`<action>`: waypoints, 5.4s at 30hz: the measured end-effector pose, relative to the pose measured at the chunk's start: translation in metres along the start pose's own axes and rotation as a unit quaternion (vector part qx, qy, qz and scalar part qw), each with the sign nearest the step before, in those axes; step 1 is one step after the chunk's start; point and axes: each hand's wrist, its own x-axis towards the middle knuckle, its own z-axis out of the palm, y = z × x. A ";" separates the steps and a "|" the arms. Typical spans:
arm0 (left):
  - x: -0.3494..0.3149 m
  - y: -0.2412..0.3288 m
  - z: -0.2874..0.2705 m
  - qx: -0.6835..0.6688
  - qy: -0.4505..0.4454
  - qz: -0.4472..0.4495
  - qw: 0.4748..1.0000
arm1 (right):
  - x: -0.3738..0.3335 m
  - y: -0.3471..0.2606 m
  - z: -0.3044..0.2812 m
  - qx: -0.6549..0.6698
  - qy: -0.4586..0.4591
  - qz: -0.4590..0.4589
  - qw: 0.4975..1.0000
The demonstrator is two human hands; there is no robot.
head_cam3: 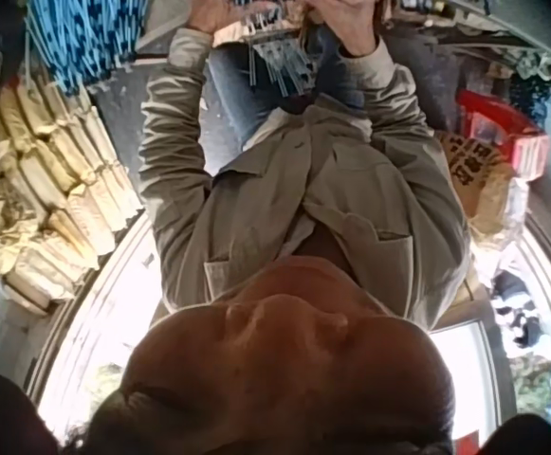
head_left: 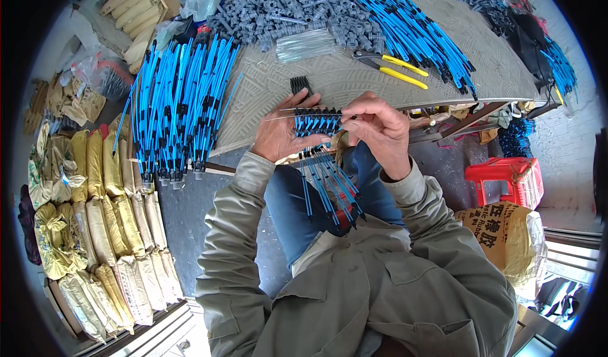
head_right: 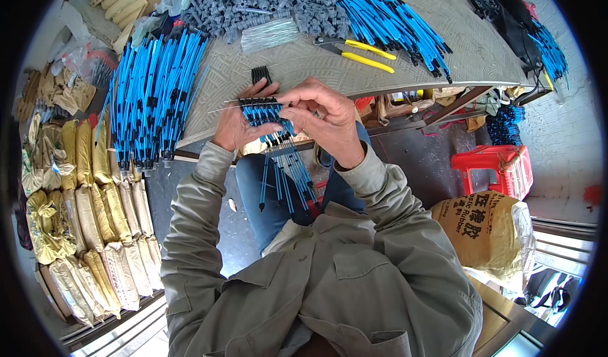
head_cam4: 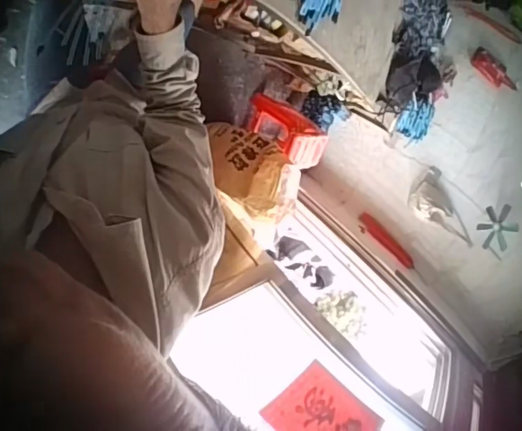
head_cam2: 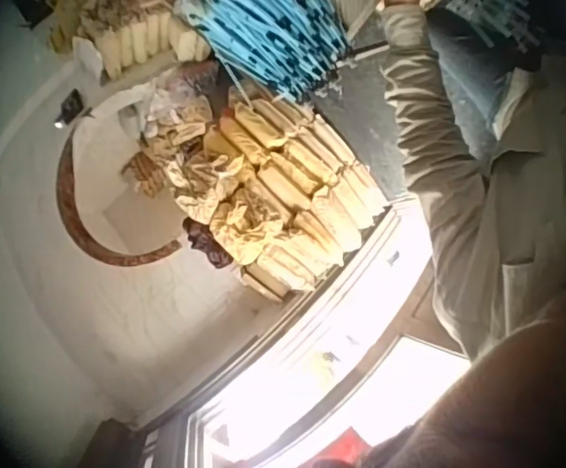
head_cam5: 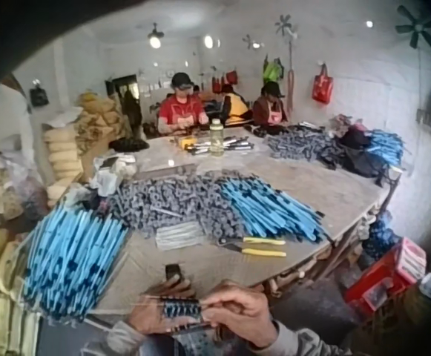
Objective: Assemble the ribs of an umbrella into the central hub and secure them using wire and pliers.
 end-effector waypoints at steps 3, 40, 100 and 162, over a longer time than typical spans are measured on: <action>-0.001 0.001 0.000 -0.002 0.004 -0.003 1.000 | 0.001 0.000 0.001 -0.014 -0.002 -0.010 1.000; -0.003 0.006 -0.005 0.002 -0.021 -0.029 0.999 | 0.007 -0.013 0.004 -0.121 0.008 0.015 0.993; 0.030 0.085 -0.020 -0.437 -0.048 -0.113 0.891 | 0.046 -0.072 0.007 0.047 -0.075 0.097 0.991; -0.161 0.088 -0.063 -0.321 0.528 -0.221 0.755 | -0.091 0.001 -0.048 0.087 0.067 0.355 0.928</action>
